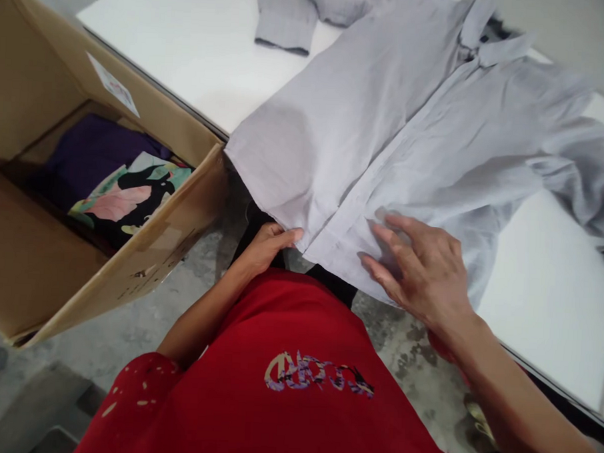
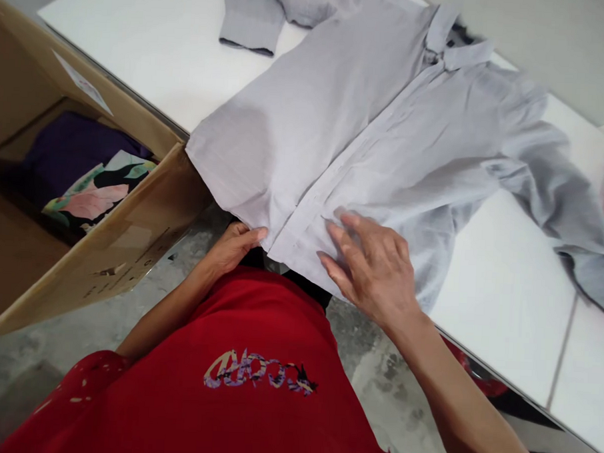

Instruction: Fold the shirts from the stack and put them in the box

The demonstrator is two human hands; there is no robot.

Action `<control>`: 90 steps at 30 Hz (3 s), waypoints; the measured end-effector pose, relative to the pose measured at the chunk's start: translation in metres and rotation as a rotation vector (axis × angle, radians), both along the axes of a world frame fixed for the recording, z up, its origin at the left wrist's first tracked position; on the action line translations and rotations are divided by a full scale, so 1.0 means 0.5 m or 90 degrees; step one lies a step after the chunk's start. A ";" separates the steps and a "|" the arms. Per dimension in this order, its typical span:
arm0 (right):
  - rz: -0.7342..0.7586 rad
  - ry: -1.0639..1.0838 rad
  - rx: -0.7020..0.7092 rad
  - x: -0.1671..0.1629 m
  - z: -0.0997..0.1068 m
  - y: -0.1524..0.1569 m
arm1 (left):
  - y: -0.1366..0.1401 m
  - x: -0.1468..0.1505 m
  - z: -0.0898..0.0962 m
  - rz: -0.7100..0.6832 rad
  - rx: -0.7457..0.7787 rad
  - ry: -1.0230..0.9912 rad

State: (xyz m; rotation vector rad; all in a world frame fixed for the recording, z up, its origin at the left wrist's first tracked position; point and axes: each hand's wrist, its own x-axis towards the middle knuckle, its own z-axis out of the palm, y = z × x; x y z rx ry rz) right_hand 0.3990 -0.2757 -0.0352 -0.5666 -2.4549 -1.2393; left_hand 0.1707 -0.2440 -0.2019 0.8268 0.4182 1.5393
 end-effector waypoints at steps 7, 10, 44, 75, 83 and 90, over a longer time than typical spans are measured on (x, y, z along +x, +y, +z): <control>0.137 -0.046 -0.030 -0.053 -0.067 -0.043 | -0.036 -0.004 0.008 0.005 -0.025 -0.016; 0.134 -0.048 -0.023 -0.069 -0.100 -0.035 | -0.047 -0.004 0.009 0.022 -0.025 -0.012; 0.190 0.058 -0.026 -0.121 -0.138 0.017 | -0.119 -0.029 0.079 0.227 -0.039 0.313; -0.438 0.373 0.017 0.307 0.297 0.262 | -0.078 -0.006 0.080 0.214 -0.180 0.369; -0.505 0.286 -0.018 0.347 0.322 0.365 | -0.090 0.005 0.079 0.255 -0.211 0.371; -0.462 0.307 -0.009 0.434 0.348 0.414 | -0.102 -0.007 0.098 0.183 -0.227 0.328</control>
